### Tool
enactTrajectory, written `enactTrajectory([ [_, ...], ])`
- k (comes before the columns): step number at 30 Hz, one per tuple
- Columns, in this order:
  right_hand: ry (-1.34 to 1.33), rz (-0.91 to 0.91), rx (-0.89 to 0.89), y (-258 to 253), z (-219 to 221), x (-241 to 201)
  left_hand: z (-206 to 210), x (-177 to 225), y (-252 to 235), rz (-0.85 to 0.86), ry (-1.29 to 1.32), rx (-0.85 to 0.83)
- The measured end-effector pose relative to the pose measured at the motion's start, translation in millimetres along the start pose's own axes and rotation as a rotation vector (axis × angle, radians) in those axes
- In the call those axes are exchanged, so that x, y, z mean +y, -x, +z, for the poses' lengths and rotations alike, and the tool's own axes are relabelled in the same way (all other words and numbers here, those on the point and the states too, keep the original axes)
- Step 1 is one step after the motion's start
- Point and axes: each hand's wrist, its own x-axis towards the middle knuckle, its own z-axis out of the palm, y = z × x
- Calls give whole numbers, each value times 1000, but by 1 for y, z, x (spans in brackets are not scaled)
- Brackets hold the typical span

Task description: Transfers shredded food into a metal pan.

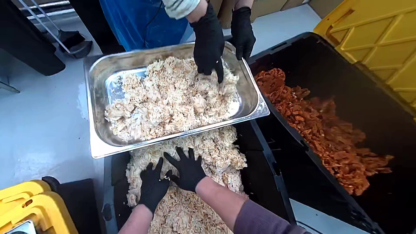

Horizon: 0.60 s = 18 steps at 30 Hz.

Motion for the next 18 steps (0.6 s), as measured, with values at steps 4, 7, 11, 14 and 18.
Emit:
enactTrajectory([
  [4, 81, 52, 19, -3, 28, 4, 36, 5, -4, -48, -90, 52],
  [7, 52, 70, -64, 16, 42, 2, 51, 0, 12, -55, -113, -20],
  [11, -49, 114, -161, 54, 75, 10, 73, -1, 33, -71, -126, -198],
  [14, -99, 150, -270, 74, 85, 21, 80, -8, 50, -103, -83, -307],
  [18, -296, 206, -335, 107, 73, 49, 84, -48, 82, -148, 342, -337],
])
